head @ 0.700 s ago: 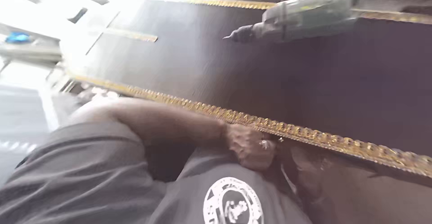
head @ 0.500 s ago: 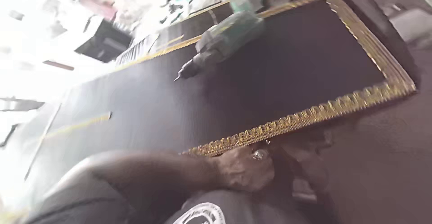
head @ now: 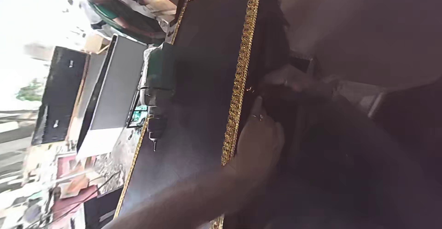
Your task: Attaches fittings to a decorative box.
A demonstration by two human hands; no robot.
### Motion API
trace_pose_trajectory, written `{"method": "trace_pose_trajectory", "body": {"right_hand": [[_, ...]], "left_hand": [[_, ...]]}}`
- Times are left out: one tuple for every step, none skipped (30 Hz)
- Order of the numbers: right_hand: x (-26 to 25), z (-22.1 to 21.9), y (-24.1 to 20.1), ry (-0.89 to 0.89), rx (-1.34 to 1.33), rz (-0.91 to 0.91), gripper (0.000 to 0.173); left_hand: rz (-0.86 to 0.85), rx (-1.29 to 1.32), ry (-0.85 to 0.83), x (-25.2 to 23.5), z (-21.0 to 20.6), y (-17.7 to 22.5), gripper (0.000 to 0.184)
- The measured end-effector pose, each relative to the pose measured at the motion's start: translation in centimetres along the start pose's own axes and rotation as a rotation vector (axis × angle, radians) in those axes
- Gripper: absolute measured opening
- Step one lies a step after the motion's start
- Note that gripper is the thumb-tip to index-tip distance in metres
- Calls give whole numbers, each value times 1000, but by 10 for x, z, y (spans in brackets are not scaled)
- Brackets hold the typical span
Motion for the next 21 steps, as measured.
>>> {"method": "trace_pose_trajectory", "body": {"right_hand": [[-2, 5, -5, -8, 60, -2, 16], [-4, 8, -9, -21, 118, 12, 15], [-6, 11, -13, -52, 163, 13, 13], [-8, 15, -17, -85, 211, 12, 13], [-11, 18, -20, -102, 247, 7, 15], [-13, 20, -22, -115, 258, -2, 17], [-15, 21, -24, -129, 259, -9, 18], [-15, 21, -23, -140, 247, -12, 18], [-15, 21, -22, -145, 223, -18, 17], [-13, 20, -20, -141, 186, -32, 17], [-11, 19, -18, -132, 148, -62, 16], [-9, 18, -16, -118, 121, -100, 16], [-6, 18, -14, -98, 92, -141, 15], [-4, 17, -13, -75, 51, -171, 14], [-2, 15, -11, -54, -3, -194, 14], [0, 11, -8, -32, -62, -209, 13], [3, 7, -3, -6, -129, -211, 13], [5, 1, 2, 37, -193, -182, 13], [8, -4, 7, 100, -258, -133, 14], [10, -9, 13, 173, -317, -81, 14], [13, -13, 18, 240, -387, -42, 13]], "left_hand": [[-34, -13, -34, -2, 1, -1, 14], [-65, -26, -67, -1, 3, -2, 14], [-96, -34, -84, 0, 5, -2, 14], [-130, -40, -41, 4, 8, -1, 13], [-159, -54, 41, 9, 12, -1, 13], [-177, -67, 136, 15, 17, -1, 14], [-183, -74, 212, 19, 22, -3, 15], [-180, -83, 260, 23, 27, -4, 16], [-179, -90, 290, 26, 33, -6, 17], [-183, -98, 295, 29, 38, -8, 18], [-201, -113, 291, 34, 41, -10, 19], [-220, -124, 293, 39, 43, -12, 20], [-219, -127, 292, 43, 44, -16, 20], [-197, -121, 291, 47, 46, -20, 19], [-164, -109, 283, 51, 47, -24, 18], [-128, -91, 279, 52, 48, -26, 18], [-96, -73, 297, 52, 49, -28, 18], [-69, -55, 326, 52, 48, -30, 19], [-45, -49, 348, 52, 48, -30, 19], [-22, -60, 369, 52, 47, -30, 19], [2, -71, 387, 52, 46, -29, 19]]}}
Point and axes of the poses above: each hand's wrist, its own x-axis away from the middle knuckle, its own z-axis out of the back of the hand, y = z × x, the point moved 9 cm from there along -x, towards the middle knuckle, and after that the axes turned 5 degrees about -x, right-handed, at the moved point
